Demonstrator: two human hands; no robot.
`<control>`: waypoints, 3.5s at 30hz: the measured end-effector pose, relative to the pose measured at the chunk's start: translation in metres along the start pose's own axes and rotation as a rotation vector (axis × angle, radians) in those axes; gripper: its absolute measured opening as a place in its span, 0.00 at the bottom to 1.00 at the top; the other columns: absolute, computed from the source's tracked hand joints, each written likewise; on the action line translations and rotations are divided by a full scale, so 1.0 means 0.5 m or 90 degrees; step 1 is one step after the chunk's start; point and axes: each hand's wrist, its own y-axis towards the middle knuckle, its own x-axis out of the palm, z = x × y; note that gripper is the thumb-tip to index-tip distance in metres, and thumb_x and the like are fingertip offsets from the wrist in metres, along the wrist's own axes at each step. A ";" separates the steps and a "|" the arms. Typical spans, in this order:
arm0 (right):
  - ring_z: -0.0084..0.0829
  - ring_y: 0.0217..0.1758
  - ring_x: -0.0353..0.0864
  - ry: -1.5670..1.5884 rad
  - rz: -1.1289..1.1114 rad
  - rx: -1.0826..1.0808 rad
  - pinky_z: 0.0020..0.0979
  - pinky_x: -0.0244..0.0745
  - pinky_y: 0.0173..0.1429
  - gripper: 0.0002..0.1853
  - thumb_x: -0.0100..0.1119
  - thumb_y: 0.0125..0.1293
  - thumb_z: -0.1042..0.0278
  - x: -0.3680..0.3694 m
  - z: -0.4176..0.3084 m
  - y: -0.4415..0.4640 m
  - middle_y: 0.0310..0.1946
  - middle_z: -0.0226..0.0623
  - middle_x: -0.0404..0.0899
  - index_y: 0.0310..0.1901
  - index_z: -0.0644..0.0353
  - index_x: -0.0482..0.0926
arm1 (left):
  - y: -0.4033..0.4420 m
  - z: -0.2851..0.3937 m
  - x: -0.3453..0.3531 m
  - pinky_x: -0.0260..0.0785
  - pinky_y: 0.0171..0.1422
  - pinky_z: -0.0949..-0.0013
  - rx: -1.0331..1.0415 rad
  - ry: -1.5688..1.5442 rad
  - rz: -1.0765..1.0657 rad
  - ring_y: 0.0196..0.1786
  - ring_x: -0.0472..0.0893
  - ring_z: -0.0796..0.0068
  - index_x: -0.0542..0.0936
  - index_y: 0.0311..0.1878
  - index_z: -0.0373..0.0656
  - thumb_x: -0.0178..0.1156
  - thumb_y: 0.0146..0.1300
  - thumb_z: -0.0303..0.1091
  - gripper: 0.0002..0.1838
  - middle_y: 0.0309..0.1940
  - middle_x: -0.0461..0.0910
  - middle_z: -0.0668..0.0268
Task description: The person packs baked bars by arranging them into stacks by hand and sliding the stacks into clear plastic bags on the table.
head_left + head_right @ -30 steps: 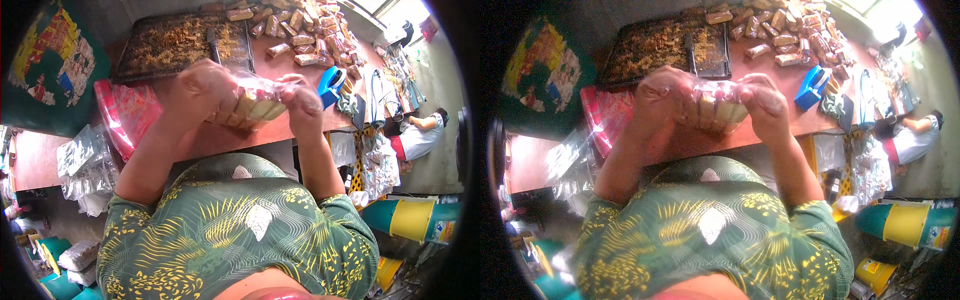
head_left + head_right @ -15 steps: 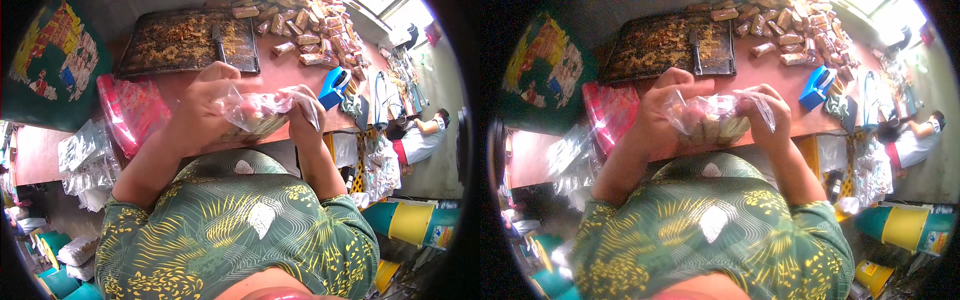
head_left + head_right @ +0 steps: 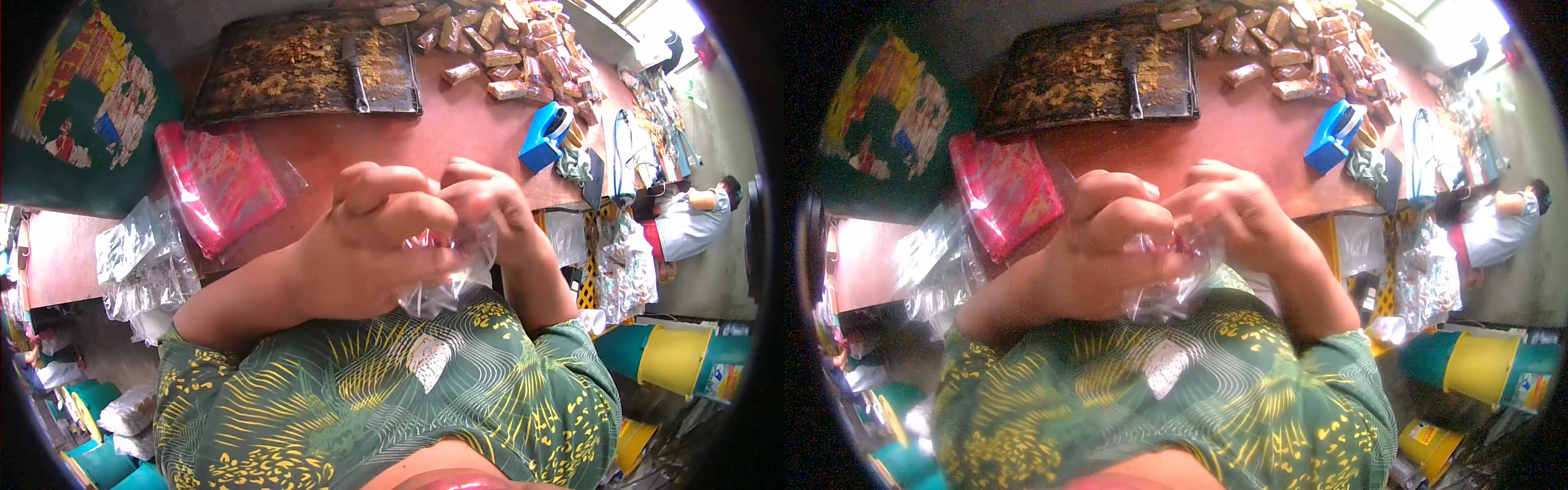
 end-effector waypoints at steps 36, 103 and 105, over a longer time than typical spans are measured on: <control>0.17 0.36 0.80 0.031 0.115 0.261 0.25 0.76 0.42 0.02 0.73 0.67 0.78 -0.007 -0.013 0.052 0.32 0.27 0.83 0.39 0.65 0.88 | -0.055 -0.021 -0.068 0.65 0.70 0.56 -0.143 0.144 0.058 0.62 0.73 0.57 0.86 0.61 0.46 0.65 0.72 0.47 0.21 0.61 0.72 0.53; 0.30 0.46 0.83 0.163 0.308 0.294 0.32 0.78 0.54 0.01 0.66 0.69 0.79 0.024 -0.004 0.019 0.39 0.37 0.85 0.38 0.63 0.84 | 0.006 -0.088 -0.002 0.76 0.64 0.69 -0.597 -0.591 0.108 0.53 0.86 0.74 0.85 0.49 0.36 0.59 0.77 0.24 0.07 0.48 0.88 0.60; 0.28 0.46 0.83 0.096 0.297 0.254 0.31 0.79 0.54 0.02 0.64 0.70 0.81 0.022 0.001 0.021 0.39 0.37 0.85 0.39 0.63 0.84 | 0.002 -0.099 -0.003 0.77 0.63 0.70 -0.545 -0.514 0.063 0.52 0.86 0.75 0.84 0.53 0.34 0.56 0.78 0.24 0.09 0.48 0.88 0.59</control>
